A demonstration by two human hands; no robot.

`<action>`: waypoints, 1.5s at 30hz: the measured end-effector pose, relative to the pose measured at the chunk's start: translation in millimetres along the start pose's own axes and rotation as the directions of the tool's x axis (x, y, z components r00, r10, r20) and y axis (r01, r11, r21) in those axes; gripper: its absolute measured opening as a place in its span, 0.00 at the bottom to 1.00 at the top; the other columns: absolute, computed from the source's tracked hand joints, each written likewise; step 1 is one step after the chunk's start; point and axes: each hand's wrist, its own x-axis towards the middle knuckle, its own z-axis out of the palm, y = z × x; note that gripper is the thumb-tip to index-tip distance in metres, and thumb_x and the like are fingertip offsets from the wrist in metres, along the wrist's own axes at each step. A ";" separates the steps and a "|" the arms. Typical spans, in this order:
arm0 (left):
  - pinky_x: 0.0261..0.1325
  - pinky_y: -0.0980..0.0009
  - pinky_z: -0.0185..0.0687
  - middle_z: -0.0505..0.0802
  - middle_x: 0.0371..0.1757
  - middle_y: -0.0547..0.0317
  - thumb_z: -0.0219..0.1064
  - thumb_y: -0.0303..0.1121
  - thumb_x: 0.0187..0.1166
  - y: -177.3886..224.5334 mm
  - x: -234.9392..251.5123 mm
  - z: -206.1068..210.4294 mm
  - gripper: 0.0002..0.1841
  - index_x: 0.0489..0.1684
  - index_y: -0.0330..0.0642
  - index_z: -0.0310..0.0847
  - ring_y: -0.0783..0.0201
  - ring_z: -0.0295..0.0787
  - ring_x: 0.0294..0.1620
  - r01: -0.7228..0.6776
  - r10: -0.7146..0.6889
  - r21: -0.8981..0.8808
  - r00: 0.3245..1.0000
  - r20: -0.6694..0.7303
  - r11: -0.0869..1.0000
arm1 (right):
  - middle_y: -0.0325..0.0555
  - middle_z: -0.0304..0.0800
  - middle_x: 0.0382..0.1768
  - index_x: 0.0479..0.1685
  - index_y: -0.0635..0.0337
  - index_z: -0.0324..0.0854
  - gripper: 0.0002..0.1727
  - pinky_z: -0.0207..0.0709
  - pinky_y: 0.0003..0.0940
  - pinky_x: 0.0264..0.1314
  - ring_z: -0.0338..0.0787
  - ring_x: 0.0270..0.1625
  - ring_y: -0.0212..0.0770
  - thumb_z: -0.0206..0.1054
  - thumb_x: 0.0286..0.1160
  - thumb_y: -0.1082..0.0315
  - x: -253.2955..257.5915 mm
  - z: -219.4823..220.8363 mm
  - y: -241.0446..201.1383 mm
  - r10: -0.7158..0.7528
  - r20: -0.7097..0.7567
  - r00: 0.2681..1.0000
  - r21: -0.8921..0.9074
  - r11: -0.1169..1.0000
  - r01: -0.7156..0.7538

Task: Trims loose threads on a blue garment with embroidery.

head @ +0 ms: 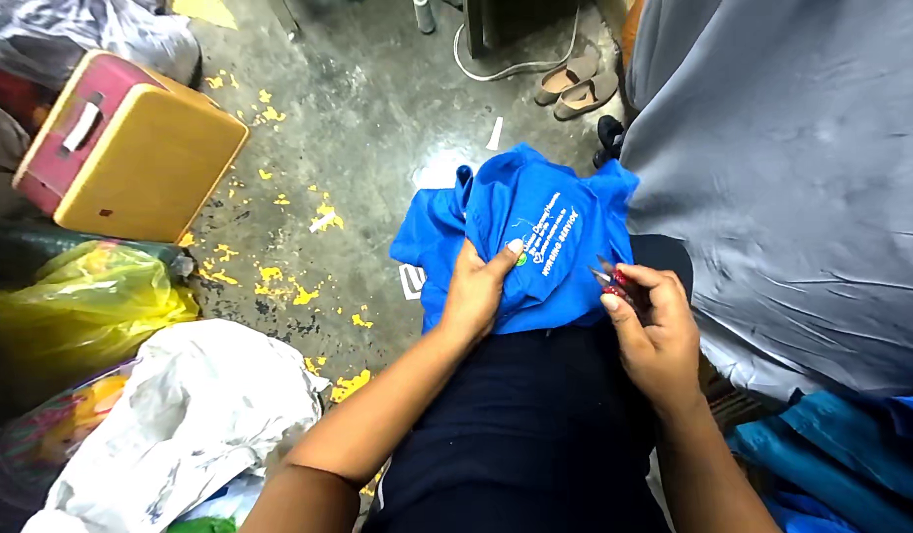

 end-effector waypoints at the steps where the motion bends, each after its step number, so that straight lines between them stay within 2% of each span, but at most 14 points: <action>1: 0.54 0.68 0.90 0.91 0.47 0.59 0.59 0.23 0.86 -3.7 -2.2 5.8 0.15 0.67 0.40 0.68 0.69 0.92 0.46 -0.022 0.022 -0.024 0.999 -0.033 0.999 | 0.52 0.84 0.48 0.60 0.76 0.79 0.22 0.78 0.12 0.52 0.84 0.47 0.22 0.63 0.84 0.61 -2.3 2.8 -5.8 0.001 -0.012 1.000 -0.029 1.000 -0.001; 3: 0.54 0.68 0.89 0.90 0.47 0.59 0.58 0.22 0.86 -10.4 -6.2 14.0 0.15 0.68 0.39 0.66 0.69 0.92 0.47 -0.055 0.053 -0.038 0.997 -0.063 0.998 | 0.55 0.85 0.45 0.57 0.77 0.80 0.22 0.79 0.13 0.50 0.85 0.44 0.25 0.63 0.84 0.60 -7.2 10.1 -15.2 -0.021 -0.032 0.999 -0.093 0.995 0.017; 6: 0.57 0.69 0.89 0.89 0.48 0.60 0.57 0.22 0.86 -17.6 -11.5 20.0 0.16 0.69 0.38 0.65 0.71 0.91 0.48 -0.116 0.115 -0.011 0.991 -0.065 0.993 | 0.57 0.87 0.38 0.57 0.76 0.80 0.22 0.80 0.24 0.40 0.85 0.35 0.35 0.62 0.85 0.59 -11.4 23.2 -20.6 -0.043 -0.036 0.998 -0.194 0.980 0.035; 9: 0.57 0.70 0.88 0.89 0.47 0.61 0.57 0.24 0.87 -23.6 -15.0 21.0 0.16 0.69 0.36 0.64 0.73 0.90 0.48 -0.180 0.181 0.029 0.982 -0.057 0.983 | 0.57 0.87 0.37 0.58 0.76 0.79 0.22 0.81 0.31 0.35 0.86 0.31 0.40 0.60 0.85 0.60 -13.0 35.4 -20.8 -0.041 -0.014 0.999 -0.260 0.965 0.036; 12: 0.58 0.70 0.88 0.89 0.48 0.61 0.57 0.24 0.86 -27.7 -16.7 20.5 0.16 0.69 0.35 0.64 0.73 0.90 0.49 -0.229 0.230 0.030 0.972 -0.056 0.973 | 0.59 0.89 0.37 0.58 0.77 0.79 0.22 0.82 0.33 0.34 0.88 0.30 0.43 0.60 0.85 0.61 -13.2 42.3 -19.2 -0.049 -0.026 0.998 -0.292 0.956 0.039; 24: 0.59 0.69 0.88 0.89 0.49 0.62 0.57 0.24 0.86 -34.4 -16.3 18.3 0.15 0.67 0.36 0.65 0.73 0.90 0.50 -0.290 0.292 0.039 0.956 -0.030 0.956 | 0.54 0.86 0.31 0.58 0.77 0.77 0.21 0.80 0.31 0.34 0.85 0.29 0.39 0.58 0.87 0.61 -14.4 40.4 -16.5 -0.014 -0.014 1.000 -0.264 0.964 0.010; 28: 0.60 0.69 0.88 0.89 0.49 0.62 0.56 0.24 0.86 -34.0 -15.9 17.7 0.15 0.68 0.36 0.64 0.73 0.90 0.51 -0.290 0.292 0.038 0.956 -0.028 0.956 | 0.52 0.85 0.31 0.58 0.76 0.76 0.21 0.79 0.27 0.36 0.84 0.29 0.35 0.58 0.87 0.61 -15.7 40.5 -16.7 -0.012 -0.017 1.000 -0.235 0.972 0.008; 35: 0.58 0.69 0.88 0.89 0.47 0.63 0.57 0.24 0.86 -34.7 -16.0 18.2 0.14 0.66 0.36 0.66 0.73 0.91 0.49 -0.285 0.286 0.029 0.957 -0.046 0.958 | 0.53 0.86 0.31 0.57 0.77 0.78 0.21 0.79 0.30 0.35 0.85 0.29 0.37 0.58 0.87 0.61 -16.6 42.2 -16.1 -0.041 0.001 0.999 -0.242 0.970 0.040; 45: 0.58 0.69 0.89 0.89 0.47 0.63 0.57 0.23 0.86 -34.5 -16.2 18.2 0.14 0.66 0.37 0.65 0.73 0.91 0.48 -0.282 0.283 0.015 0.958 -0.046 0.959 | 0.52 0.86 0.32 0.58 0.76 0.76 0.21 0.79 0.26 0.38 0.84 0.31 0.34 0.57 0.88 0.61 -18.2 43.7 -13.9 -0.009 0.003 1.000 -0.187 0.982 0.009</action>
